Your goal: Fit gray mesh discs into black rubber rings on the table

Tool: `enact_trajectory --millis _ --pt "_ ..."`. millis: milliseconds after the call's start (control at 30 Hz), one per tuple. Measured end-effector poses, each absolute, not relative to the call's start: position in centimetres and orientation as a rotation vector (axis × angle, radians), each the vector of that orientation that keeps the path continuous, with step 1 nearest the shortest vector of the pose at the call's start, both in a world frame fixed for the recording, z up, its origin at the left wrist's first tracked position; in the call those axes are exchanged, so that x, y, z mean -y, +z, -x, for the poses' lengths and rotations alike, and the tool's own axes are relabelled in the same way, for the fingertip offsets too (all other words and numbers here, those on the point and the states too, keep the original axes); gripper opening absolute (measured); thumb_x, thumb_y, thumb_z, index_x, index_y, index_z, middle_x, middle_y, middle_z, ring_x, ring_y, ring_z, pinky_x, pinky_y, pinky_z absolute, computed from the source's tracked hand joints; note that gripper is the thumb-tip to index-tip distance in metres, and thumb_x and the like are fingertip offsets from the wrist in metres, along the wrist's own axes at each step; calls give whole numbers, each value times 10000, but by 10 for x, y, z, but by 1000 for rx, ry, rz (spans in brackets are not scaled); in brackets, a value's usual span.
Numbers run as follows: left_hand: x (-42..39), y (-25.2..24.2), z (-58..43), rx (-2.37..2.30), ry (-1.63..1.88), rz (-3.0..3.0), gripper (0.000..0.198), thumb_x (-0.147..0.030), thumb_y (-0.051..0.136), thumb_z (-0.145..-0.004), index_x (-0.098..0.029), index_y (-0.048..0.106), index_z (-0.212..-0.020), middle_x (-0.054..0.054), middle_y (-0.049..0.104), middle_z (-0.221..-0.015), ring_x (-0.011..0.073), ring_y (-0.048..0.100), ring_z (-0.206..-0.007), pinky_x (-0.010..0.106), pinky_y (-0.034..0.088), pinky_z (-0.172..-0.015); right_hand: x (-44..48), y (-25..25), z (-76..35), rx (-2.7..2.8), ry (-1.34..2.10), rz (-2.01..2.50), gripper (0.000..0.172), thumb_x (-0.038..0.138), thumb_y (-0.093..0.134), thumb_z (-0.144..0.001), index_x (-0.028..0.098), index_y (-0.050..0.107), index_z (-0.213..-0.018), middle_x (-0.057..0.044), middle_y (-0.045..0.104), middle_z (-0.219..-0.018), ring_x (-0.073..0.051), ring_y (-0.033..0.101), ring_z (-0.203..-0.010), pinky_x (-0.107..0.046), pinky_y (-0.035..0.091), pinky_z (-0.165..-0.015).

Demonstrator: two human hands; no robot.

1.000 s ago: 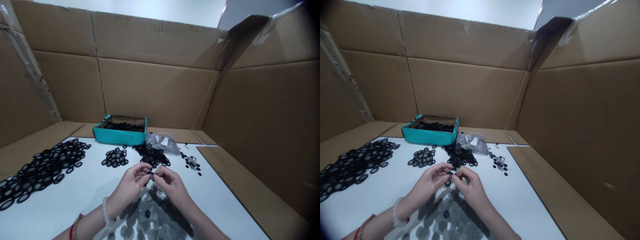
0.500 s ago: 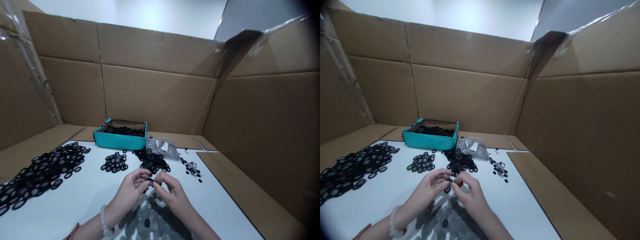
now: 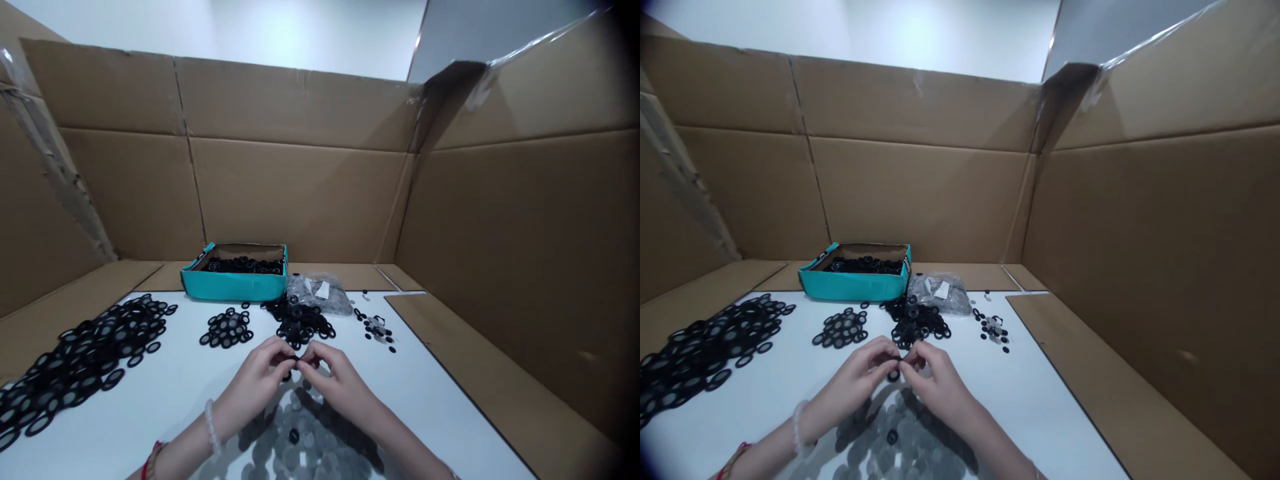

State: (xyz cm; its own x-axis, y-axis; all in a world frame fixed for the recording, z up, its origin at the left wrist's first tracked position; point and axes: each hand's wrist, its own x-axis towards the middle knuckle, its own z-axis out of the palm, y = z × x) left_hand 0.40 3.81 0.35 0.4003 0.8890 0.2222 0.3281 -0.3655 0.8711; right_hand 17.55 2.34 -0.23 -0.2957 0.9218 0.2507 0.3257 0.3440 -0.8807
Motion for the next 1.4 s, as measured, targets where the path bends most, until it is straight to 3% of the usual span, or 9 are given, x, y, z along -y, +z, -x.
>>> enact_trajectory --millis 333,633,933,1233,1400 --pt "-43 2 -10 -1006 922 -1435 245 -351 589 -717 -135 563 -830 -5 562 -603 164 545 -611 267 410 -599 -29 -7 -176 1787 900 1069 108 233 536 -822 172 538 -733 9 531 -713 -144 475 -695 -236 362 -640" --pt "-39 5 -8 -1106 961 -1733 121 -271 554 -753 -157 594 -747 33 608 -761 181 553 -739 273 418 -685 -25 -6 -174 1765 870 1048 179 202 523 -815 178 457 -650 32 461 -647 -128 432 -648 -226 339 -607" --pt "-41 4 -10 -941 910 -1396 246 -351 596 -723 -156 567 -869 0 566 -694 153 538 -641 259 412 -623 -28 -6 -177 1754 980 1076 103 251 561 -813 171 564 -748 17 519 -697 -134 454 -668 -225 355 -619" --pt "-42 -6 -7 -1152 956 -1719 188 -361 538 -767 -176 569 -746 25 600 -712 194 558 -701 268 438 -650 -26 -11 -170 1709 938 1158 144 233 550 -796 159 565 -673 14 558 -658 -142 513 -671 -223 368 -619" --pt "-45 0 -7 -1105 962 -1651 299 -484 672 -618 -214 644 -743 37 671 -767 281 622 -841 343 502 -756 -33 -21 -171 1602 931 1226 112 295 636 -705 185 645 -726 11 603 -725 -155 536 -702 -216 381 -607"
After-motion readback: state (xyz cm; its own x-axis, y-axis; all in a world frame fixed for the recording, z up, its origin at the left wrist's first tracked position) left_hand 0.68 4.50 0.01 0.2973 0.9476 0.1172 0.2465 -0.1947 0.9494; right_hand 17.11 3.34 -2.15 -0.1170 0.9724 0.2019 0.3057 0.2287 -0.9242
